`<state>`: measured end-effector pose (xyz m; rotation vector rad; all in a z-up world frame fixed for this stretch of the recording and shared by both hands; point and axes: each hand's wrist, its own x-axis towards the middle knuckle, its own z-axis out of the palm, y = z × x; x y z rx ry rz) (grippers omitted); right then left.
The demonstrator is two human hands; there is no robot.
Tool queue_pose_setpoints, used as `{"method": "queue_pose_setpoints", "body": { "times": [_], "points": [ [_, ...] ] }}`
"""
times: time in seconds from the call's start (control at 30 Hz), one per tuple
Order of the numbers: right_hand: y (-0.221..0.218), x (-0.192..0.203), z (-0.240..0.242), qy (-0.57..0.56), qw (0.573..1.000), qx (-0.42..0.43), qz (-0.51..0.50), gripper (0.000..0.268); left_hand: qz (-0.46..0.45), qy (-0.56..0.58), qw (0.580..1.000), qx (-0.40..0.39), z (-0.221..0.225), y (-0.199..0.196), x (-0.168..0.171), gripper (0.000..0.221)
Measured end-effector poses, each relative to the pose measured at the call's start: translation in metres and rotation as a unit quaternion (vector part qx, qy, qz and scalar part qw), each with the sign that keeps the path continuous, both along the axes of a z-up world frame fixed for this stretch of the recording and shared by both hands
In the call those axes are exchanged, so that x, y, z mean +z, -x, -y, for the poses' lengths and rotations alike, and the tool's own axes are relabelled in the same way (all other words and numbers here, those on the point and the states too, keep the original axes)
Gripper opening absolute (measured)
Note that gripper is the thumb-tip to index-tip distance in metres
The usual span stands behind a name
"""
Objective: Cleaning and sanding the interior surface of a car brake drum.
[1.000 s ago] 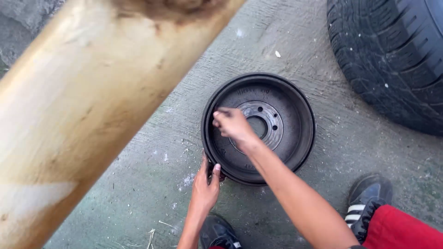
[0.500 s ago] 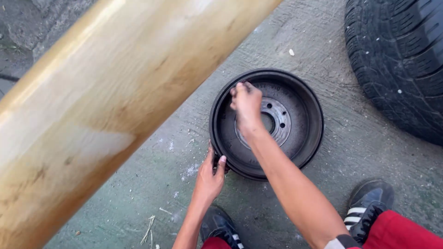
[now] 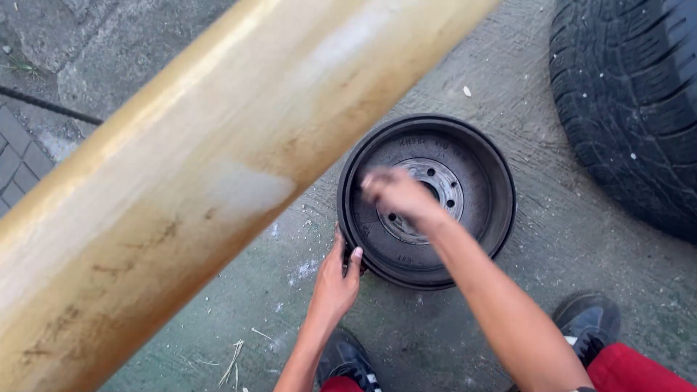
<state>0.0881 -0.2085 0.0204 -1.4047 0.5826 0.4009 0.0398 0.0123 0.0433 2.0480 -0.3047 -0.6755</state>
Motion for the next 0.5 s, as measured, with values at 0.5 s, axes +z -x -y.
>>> {"method": "queue_pose_setpoints", "body": {
  "times": [0.5],
  "points": [
    [0.006,0.031,-0.027,0.134,0.988,0.068,0.029,0.029,-0.008,-0.009,1.000,-0.002,-0.006,0.007,-0.010,0.066]
  ]
}}
